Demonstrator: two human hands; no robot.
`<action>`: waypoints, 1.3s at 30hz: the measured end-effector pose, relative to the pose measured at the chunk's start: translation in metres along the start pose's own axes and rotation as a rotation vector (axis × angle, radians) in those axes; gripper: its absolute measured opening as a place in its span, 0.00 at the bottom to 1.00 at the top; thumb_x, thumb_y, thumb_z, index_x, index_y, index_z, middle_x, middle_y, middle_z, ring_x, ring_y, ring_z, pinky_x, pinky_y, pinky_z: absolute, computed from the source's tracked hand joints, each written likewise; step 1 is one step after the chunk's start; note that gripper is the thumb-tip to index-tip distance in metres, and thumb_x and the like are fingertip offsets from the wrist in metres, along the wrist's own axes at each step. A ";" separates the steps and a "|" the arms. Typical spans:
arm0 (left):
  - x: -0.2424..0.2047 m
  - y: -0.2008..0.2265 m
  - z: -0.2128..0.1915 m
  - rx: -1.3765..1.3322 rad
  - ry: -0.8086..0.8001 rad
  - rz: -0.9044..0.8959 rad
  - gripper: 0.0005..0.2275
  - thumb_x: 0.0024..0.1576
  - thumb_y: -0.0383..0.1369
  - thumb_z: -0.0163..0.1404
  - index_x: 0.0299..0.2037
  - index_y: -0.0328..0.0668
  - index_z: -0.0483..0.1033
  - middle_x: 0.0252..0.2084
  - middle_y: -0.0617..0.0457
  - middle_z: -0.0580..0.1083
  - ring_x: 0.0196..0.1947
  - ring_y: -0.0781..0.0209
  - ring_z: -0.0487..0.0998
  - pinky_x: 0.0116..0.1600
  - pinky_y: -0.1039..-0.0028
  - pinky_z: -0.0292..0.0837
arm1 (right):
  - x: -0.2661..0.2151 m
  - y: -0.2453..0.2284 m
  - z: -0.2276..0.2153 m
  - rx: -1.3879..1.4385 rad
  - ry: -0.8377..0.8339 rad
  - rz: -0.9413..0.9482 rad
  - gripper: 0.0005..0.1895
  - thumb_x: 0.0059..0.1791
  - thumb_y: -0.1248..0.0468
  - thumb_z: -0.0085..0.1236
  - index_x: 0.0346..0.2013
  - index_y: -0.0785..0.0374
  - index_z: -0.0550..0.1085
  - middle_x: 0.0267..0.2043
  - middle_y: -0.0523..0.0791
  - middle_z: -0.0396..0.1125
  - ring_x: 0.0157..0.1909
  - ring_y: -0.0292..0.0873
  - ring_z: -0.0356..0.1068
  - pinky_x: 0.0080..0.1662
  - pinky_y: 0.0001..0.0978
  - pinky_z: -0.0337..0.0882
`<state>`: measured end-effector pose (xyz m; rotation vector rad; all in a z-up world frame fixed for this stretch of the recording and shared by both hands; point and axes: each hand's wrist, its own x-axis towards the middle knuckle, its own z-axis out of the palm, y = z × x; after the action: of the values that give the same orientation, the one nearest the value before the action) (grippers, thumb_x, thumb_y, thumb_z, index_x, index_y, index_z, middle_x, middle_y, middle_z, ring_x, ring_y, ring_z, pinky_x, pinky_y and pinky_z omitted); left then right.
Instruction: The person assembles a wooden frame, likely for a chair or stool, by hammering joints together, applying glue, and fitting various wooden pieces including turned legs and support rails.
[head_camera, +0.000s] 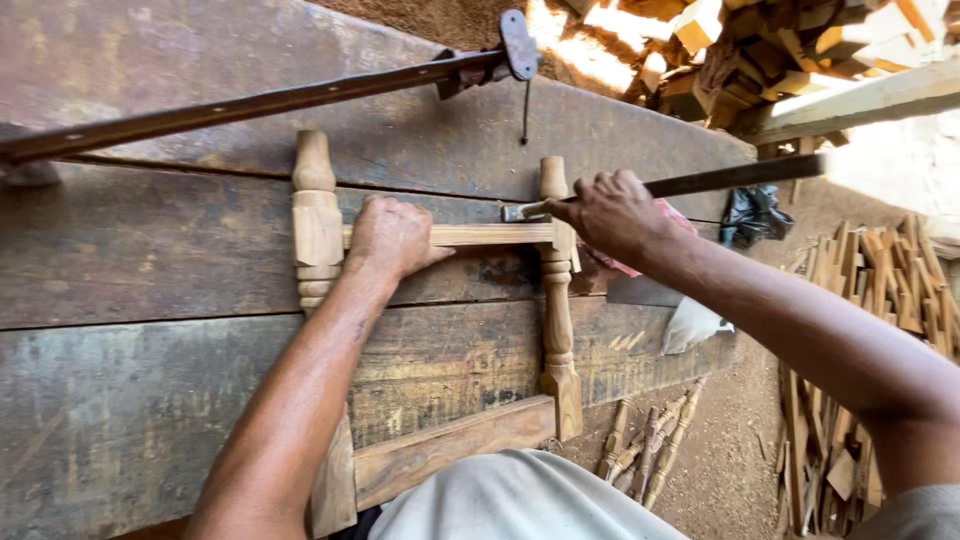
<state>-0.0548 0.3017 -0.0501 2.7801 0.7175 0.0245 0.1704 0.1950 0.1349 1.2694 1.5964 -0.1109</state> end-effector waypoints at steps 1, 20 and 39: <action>0.002 0.003 0.000 -0.011 -0.073 0.004 0.34 0.46 0.71 0.51 0.29 0.43 0.83 0.27 0.50 0.81 0.28 0.58 0.83 0.39 0.63 0.77 | -0.002 0.003 -0.004 0.002 -0.010 -0.005 0.26 0.62 0.57 0.33 0.76 0.36 0.51 0.39 0.47 0.69 0.31 0.40 0.66 0.32 0.27 0.68; 0.008 0.005 0.011 0.026 0.094 0.040 0.30 0.41 0.70 0.48 0.31 0.55 0.83 0.30 0.54 0.81 0.30 0.57 0.81 0.35 0.61 0.77 | 0.019 -0.003 0.006 -0.120 -0.102 -0.053 0.29 0.59 0.60 0.40 0.77 0.43 0.54 0.23 0.36 0.63 0.21 0.31 0.52 0.23 0.23 0.57; 0.008 0.012 0.018 -0.004 -0.161 0.047 0.31 0.53 0.68 0.50 0.33 0.45 0.84 0.28 0.52 0.81 0.28 0.62 0.82 0.43 0.63 0.76 | 0.024 -0.012 0.001 -0.213 -0.385 -0.030 0.34 0.52 0.50 0.51 0.74 0.43 0.59 0.33 0.43 0.69 0.30 0.43 0.67 0.32 0.52 0.72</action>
<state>-0.0407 0.2908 -0.0650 2.7554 0.6116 -0.1857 0.1650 0.2051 0.1109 0.9901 1.2588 -0.1866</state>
